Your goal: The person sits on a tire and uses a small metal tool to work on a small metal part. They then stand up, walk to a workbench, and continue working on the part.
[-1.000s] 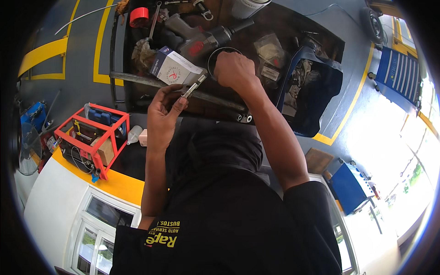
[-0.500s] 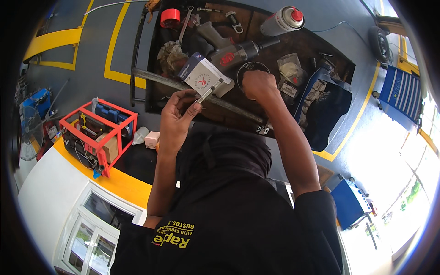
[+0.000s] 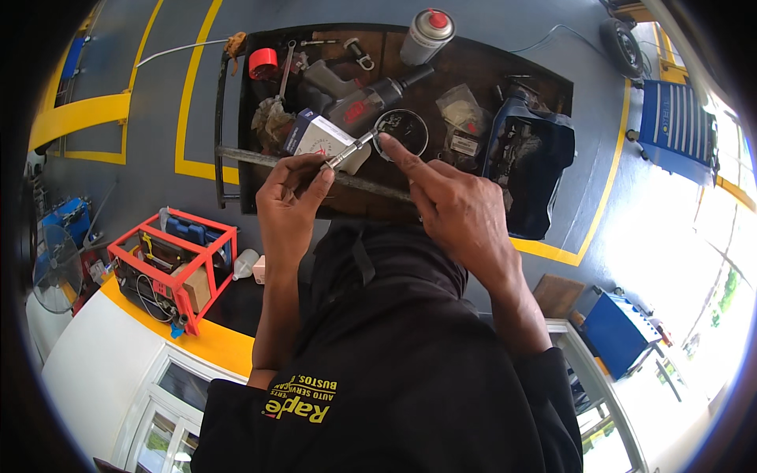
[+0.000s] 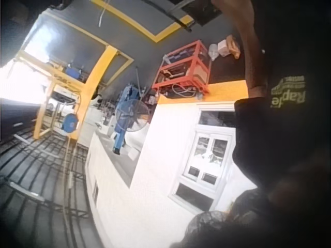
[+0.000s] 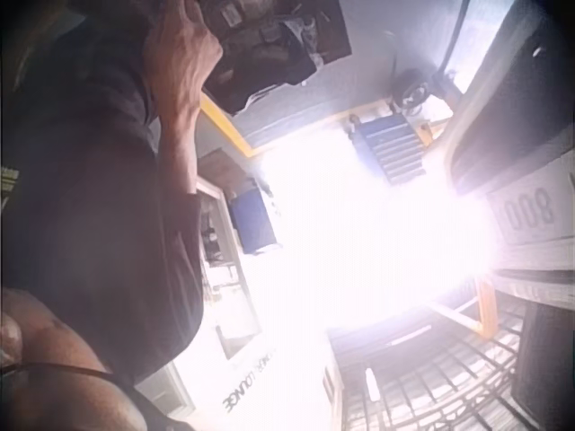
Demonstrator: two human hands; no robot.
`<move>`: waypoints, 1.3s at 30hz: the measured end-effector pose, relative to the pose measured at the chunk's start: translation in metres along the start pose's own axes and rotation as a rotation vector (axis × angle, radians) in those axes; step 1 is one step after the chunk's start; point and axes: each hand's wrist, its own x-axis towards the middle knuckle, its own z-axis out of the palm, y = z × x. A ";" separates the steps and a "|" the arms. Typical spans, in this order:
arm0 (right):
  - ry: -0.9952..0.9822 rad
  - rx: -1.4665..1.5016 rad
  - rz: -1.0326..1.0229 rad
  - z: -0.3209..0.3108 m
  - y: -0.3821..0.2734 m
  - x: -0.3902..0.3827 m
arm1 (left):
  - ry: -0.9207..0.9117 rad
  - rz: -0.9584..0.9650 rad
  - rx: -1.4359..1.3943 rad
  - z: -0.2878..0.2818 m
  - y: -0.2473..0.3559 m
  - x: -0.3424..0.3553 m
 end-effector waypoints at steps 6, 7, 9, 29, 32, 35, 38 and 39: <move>0.203 -0.117 -0.014 -0.007 0.010 -0.035 | -0.073 0.102 0.008 0.036 0.033 -0.017; 0.234 -0.128 -0.019 -0.009 0.012 -0.040 | -0.082 0.123 0.019 0.042 0.037 -0.021; 0.285 -0.140 -0.039 -0.013 0.013 -0.049 | -0.104 0.162 0.039 0.053 0.044 -0.029; 0.408 -0.266 -0.077 -0.033 0.035 -0.112 | -0.172 0.457 0.270 0.104 0.068 -0.072; 0.445 -0.319 -0.064 -0.035 0.035 -0.114 | -0.172 0.503 0.321 0.106 0.073 -0.075; 0.542 -0.310 -0.044 -0.035 0.045 -0.111 | -0.176 0.532 0.345 0.106 0.076 -0.078; 0.510 -0.356 -0.115 -0.039 0.038 -0.117 | -0.163 0.549 0.360 0.107 0.078 -0.080; 0.508 -0.363 -0.131 -0.039 0.037 -0.118 | -0.154 0.553 0.364 0.108 0.079 -0.081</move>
